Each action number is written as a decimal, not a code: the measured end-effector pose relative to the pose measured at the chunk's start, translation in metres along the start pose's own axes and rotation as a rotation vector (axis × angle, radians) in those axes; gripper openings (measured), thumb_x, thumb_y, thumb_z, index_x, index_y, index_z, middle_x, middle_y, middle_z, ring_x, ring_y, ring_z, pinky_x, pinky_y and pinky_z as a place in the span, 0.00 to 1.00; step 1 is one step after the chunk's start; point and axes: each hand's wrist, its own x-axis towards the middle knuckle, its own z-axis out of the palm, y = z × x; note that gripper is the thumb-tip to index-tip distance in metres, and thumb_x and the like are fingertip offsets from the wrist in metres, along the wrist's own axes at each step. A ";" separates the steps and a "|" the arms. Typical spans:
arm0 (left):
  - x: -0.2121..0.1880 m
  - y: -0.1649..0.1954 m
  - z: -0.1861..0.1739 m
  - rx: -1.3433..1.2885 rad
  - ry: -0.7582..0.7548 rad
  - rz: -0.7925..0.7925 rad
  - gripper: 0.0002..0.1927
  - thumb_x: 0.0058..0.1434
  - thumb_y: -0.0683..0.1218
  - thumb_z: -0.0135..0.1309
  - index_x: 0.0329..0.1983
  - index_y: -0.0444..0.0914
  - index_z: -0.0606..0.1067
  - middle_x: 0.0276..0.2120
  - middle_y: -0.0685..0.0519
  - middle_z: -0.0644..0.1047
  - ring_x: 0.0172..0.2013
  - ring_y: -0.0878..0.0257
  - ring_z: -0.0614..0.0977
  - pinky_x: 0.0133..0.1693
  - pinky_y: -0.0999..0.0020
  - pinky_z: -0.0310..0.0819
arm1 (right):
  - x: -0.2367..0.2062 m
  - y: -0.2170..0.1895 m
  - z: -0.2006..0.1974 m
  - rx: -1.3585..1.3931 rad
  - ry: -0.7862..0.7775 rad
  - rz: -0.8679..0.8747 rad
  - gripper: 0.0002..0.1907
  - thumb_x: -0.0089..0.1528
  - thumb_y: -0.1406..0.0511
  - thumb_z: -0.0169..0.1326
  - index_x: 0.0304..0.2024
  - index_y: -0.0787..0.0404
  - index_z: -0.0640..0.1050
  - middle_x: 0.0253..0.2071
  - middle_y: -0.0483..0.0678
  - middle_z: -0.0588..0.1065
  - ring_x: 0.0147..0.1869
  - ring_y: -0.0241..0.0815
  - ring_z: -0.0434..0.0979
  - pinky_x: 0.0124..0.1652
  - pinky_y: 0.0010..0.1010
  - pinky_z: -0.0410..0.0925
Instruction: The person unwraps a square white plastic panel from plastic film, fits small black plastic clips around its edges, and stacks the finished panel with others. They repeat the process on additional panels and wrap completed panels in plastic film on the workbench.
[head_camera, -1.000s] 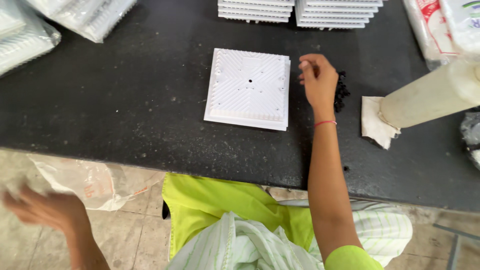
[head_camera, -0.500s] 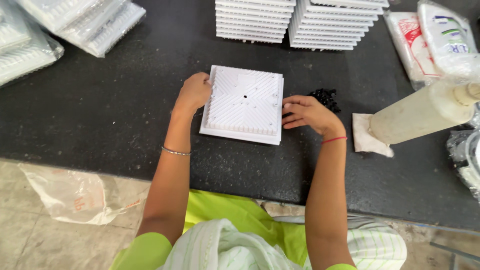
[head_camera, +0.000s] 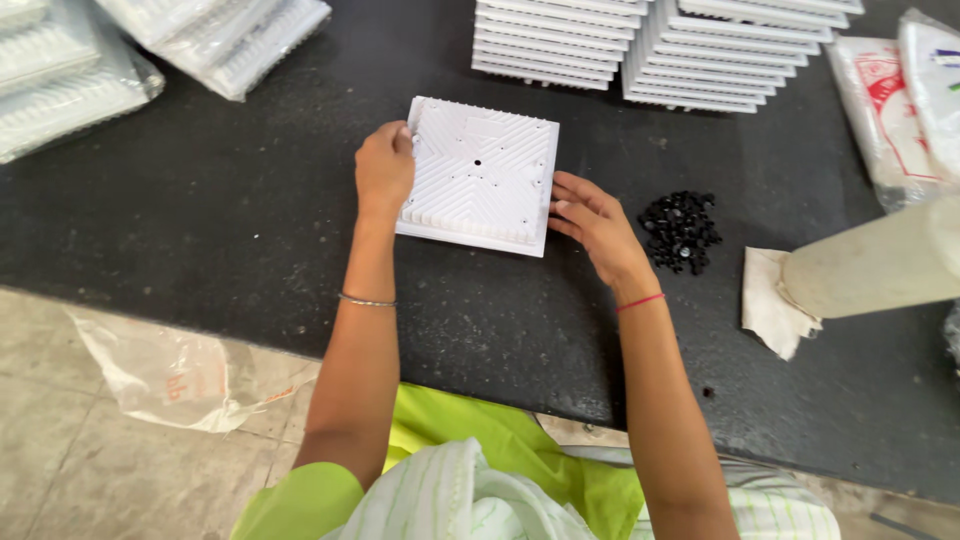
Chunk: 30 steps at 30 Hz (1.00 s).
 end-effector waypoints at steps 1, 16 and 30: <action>0.000 -0.002 -0.002 0.032 -0.013 -0.026 0.13 0.70 0.47 0.52 0.51 0.37 0.80 0.43 0.42 0.82 0.45 0.44 0.82 0.47 0.56 0.75 | 0.001 0.001 0.003 0.012 -0.009 -0.001 0.25 0.65 0.68 0.51 0.65 0.68 0.69 0.60 0.50 0.75 0.61 0.42 0.76 0.58 0.36 0.72; -0.026 0.055 -0.019 0.148 -0.147 0.015 0.13 0.71 0.48 0.49 0.41 0.34 0.78 0.39 0.38 0.81 0.43 0.38 0.80 0.45 0.48 0.73 | -0.001 -0.010 -0.033 -0.013 0.139 0.222 0.22 0.67 0.61 0.52 0.59 0.68 0.74 0.50 0.51 0.79 0.49 0.44 0.81 0.46 0.37 0.75; -0.029 0.074 -0.011 -0.776 -0.424 0.247 0.35 0.79 0.60 0.44 0.81 0.43 0.51 0.68 0.39 0.72 0.70 0.50 0.73 0.71 0.55 0.63 | -0.021 -0.045 -0.035 0.419 -0.010 -0.323 0.22 0.70 0.70 0.56 0.67 0.67 0.69 0.63 0.50 0.76 0.65 0.40 0.77 0.67 0.33 0.70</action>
